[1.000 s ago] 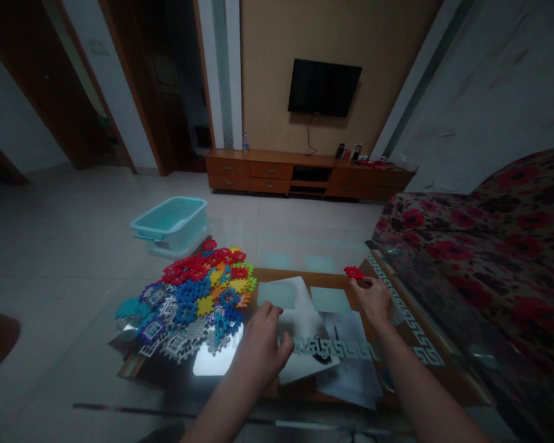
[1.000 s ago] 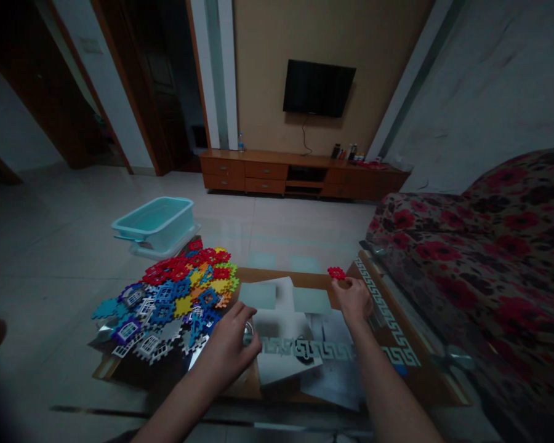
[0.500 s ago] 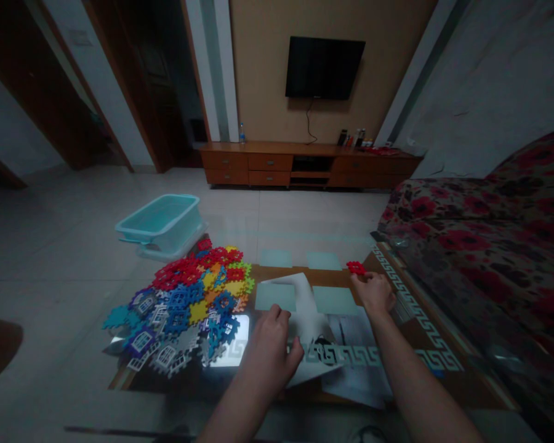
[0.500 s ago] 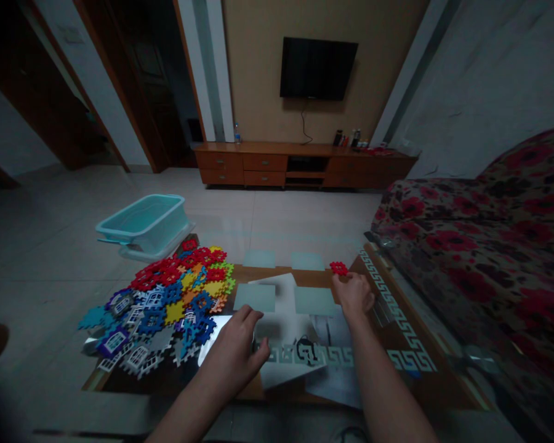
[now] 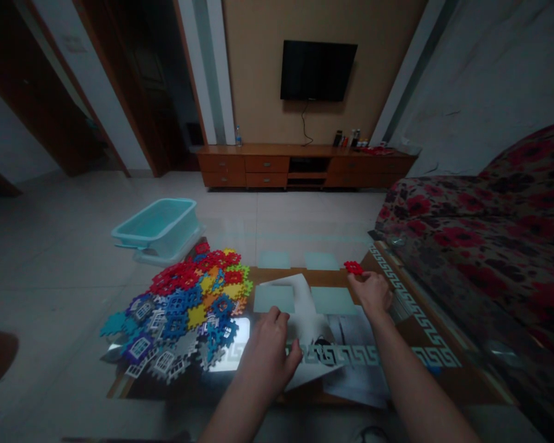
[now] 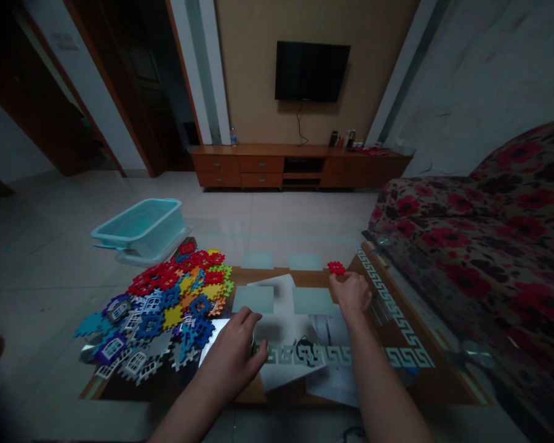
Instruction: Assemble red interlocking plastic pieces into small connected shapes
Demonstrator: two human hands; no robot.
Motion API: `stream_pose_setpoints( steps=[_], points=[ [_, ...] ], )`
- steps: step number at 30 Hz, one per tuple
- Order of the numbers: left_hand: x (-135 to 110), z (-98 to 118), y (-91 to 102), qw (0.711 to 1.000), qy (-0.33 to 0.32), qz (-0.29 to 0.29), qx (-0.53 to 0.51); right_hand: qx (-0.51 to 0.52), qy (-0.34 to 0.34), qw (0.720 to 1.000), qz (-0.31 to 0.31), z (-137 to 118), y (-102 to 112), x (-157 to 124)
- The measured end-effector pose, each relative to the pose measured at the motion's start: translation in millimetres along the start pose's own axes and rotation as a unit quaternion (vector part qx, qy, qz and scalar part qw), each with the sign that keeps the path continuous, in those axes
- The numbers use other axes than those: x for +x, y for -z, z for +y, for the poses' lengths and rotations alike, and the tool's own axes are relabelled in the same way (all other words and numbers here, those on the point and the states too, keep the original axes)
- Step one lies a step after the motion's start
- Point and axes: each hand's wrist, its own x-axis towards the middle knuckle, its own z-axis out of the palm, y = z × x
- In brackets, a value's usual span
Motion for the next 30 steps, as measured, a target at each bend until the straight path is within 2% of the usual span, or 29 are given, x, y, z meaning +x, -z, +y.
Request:
stream_pose_setpoints(
  steps=[30],
  points=[
    [-2.2, 3.5, 3.6, 1.000, -0.003, -0.006, 0.001, -0.014, 0.002, 1.000, 0.001, -1.3, 0.0, -1.3]
  ],
)
